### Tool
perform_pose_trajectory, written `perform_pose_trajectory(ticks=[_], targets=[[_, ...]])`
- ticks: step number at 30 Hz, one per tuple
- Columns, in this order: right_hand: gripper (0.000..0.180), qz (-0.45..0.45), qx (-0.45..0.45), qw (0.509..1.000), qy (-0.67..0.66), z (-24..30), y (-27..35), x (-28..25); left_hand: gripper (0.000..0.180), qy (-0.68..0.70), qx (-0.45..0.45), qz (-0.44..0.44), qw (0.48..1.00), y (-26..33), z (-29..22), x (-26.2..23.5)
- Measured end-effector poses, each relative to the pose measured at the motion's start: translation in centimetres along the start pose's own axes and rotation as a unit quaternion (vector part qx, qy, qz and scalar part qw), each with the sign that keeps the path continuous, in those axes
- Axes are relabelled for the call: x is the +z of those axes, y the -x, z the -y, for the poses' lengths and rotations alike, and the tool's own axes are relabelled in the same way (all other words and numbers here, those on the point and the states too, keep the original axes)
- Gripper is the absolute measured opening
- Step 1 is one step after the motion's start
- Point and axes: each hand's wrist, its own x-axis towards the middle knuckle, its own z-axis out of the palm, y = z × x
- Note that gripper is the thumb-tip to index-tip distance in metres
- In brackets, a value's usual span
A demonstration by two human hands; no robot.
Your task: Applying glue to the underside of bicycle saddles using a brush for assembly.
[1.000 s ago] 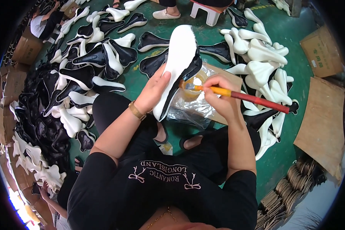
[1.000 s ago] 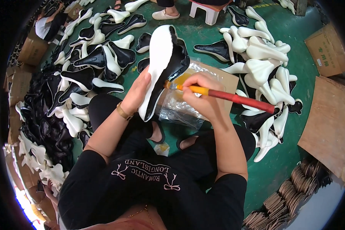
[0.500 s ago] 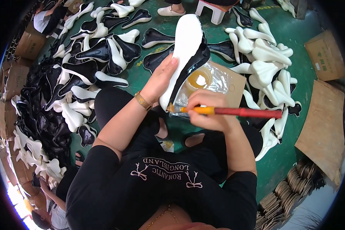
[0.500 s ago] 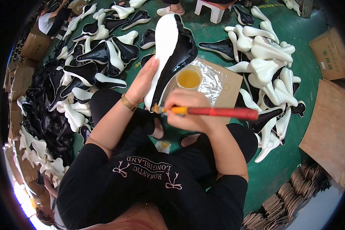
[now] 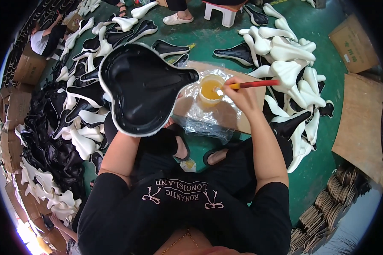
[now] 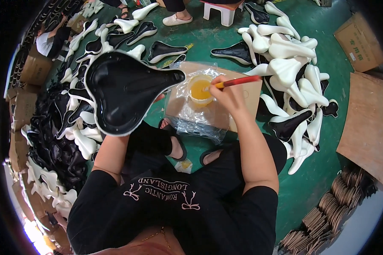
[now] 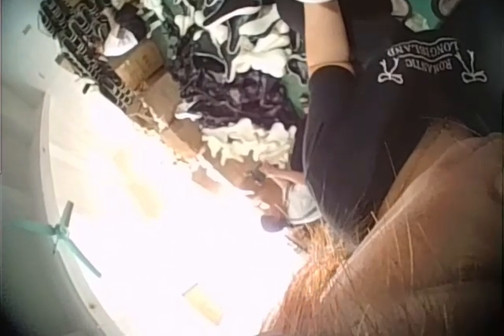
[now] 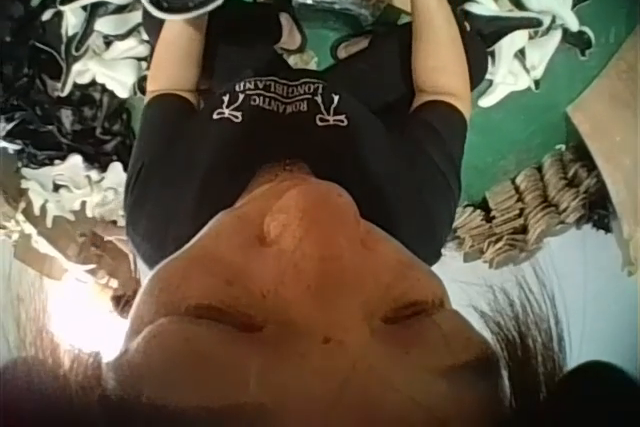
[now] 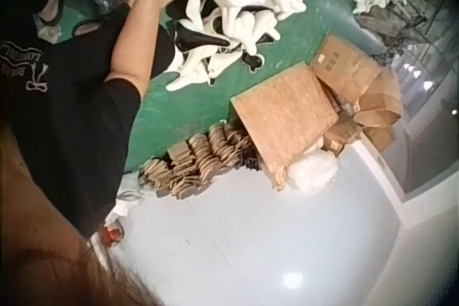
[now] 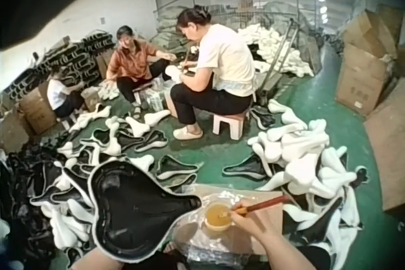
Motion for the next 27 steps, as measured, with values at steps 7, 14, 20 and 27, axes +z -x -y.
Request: perform_pose_trajectory(ticks=[7, 14, 20, 27], targets=[[0.007, -0.066, -0.036, 0.983, -0.165, 2.5, -0.3, -2.5, 0.033, -0.089, 0.036, 0.092, 0.991, 1.0, -1.1, -0.2], [0.006, -0.044, -0.07, 0.987, -0.134, 3.8, -0.1, -3.0, 0.053, 0.091, -0.082, 0.052, 0.991, 0.4, -0.5, 1.4], [0.006, -0.036, 0.065, 0.967, -0.242, 3.2, -0.4, -3.5, 0.045, -0.232, 0.189, 0.173, 0.938, -1.5, 3.1, 0.2], [0.004, 0.003, 0.052, 0.95, -0.308, 3.1, 0.3, -3.6, 0.047, -0.348, 0.249, 0.174, 0.887, -1.7, 2.9, 0.9]])
